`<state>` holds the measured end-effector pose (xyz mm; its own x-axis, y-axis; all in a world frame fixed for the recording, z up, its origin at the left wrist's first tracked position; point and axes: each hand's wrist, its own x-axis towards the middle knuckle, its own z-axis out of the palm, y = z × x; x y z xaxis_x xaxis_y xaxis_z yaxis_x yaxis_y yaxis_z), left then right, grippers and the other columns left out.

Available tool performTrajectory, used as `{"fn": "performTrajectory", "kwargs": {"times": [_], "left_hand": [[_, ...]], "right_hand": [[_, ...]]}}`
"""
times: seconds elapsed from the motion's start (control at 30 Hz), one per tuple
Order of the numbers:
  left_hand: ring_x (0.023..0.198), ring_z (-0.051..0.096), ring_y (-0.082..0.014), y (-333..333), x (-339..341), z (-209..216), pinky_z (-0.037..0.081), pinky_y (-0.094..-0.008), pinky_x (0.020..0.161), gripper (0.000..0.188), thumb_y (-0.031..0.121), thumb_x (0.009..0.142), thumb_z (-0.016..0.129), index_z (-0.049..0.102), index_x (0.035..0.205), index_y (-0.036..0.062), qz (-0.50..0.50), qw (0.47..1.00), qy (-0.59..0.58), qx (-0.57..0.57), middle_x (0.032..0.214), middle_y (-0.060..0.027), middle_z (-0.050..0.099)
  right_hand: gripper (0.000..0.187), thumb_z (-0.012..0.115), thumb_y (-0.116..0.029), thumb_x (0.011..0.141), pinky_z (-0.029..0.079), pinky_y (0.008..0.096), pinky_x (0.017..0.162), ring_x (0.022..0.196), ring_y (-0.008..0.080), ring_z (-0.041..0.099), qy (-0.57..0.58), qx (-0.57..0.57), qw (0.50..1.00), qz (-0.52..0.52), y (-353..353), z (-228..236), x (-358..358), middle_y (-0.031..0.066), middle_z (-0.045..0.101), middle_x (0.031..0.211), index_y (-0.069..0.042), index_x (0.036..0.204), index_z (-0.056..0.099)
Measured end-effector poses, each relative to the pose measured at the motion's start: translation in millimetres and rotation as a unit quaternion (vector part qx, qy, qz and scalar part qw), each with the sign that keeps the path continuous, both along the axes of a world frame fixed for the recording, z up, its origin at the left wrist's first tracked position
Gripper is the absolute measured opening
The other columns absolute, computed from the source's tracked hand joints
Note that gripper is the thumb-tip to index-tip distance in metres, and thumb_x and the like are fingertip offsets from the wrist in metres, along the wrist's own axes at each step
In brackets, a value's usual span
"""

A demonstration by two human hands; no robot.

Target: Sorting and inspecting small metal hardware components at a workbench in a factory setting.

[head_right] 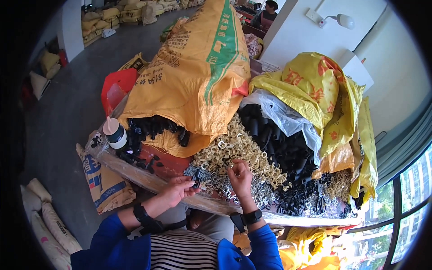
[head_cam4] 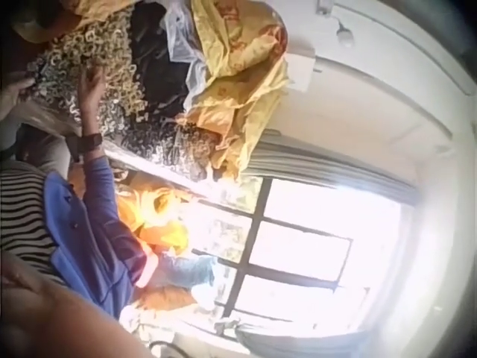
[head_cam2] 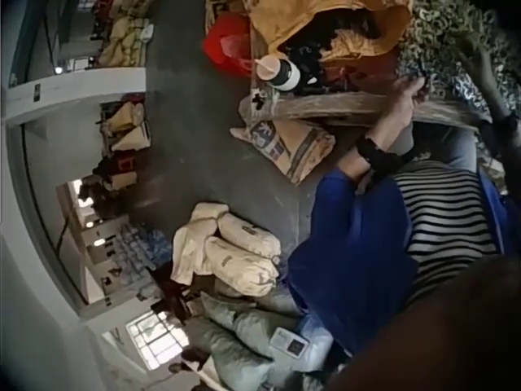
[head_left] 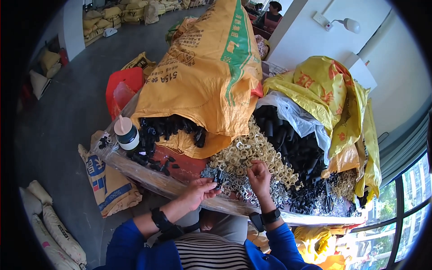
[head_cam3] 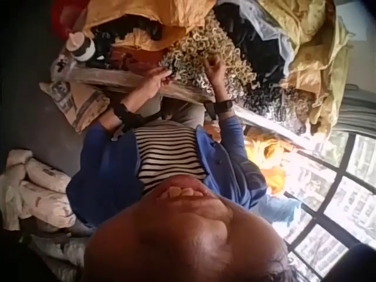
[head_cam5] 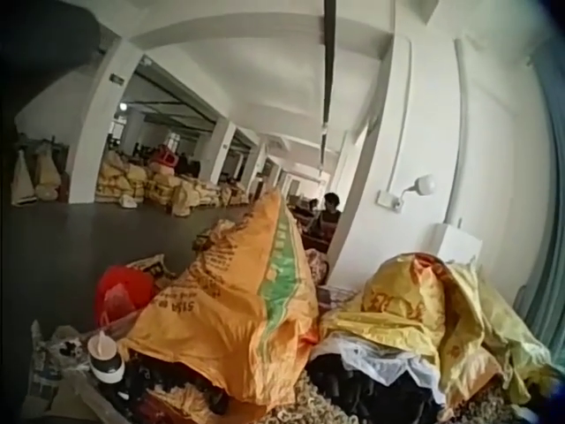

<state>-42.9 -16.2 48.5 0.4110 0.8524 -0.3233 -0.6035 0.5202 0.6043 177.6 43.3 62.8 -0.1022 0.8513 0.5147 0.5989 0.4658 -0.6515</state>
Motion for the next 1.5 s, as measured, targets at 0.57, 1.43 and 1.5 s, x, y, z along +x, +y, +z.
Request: {"fn": "performTrajectory", "kwargs": {"times": [0.57, 1.43, 1.5], "left_hand": [[0.073, 0.058, -0.0139, -3.1, -8.4, 1.5, 0.045, -0.0183, 0.057, 0.009, 0.011, 0.078, 0.051, 0.054, 0.086, 0.0051, 0.008, 1.0, -0.012, 0.007, 0.08, -0.0053, 0.058], [0.081, 0.056, -0.0178, 2.3, -8.5, -31.7, 0.047, -0.0281, 0.073, 0.015, 0.002, 0.078, 0.047, 0.052, 0.092, -0.0016, -0.019, 0.999, -0.003, 0.038, 0.088, -0.0085, 0.056], [0.08, 0.054, -0.0136, 4.4, -8.5, -31.3, 0.046, -0.0264, 0.073, 0.016, 0.005, 0.078, 0.05, 0.052, 0.093, -0.0013, -0.031, 0.998, -0.004, 0.049, 0.088, -0.0059, 0.055]], "right_hand": [[0.016, 0.052, -0.002, 0.075, 0.04, 0.0199, 0.051, 0.059, 0.0082, 0.049, 0.031, -0.06, 0.998, -0.016, -4.3, -6.5, -12.4, 0.0049, 0.048, 0.075, 0.0, 0.09, 0.049], [0.023, 0.06, -0.016, 0.072, 0.043, 0.0288, 0.061, 0.07, 0.0221, 0.054, -0.019, -0.147, 0.979, 0.141, -53.3, -1.9, -35.1, 0.0105, 0.054, 0.078, -0.001, 0.087, 0.054], [0.025, 0.061, -0.018, 0.071, 0.043, 0.0288, 0.06, 0.069, 0.0223, 0.054, -0.03, -0.133, 0.975, 0.175, -53.1, 1.8, -42.8, 0.0107, 0.054, 0.078, -0.001, 0.087, 0.054]]}}
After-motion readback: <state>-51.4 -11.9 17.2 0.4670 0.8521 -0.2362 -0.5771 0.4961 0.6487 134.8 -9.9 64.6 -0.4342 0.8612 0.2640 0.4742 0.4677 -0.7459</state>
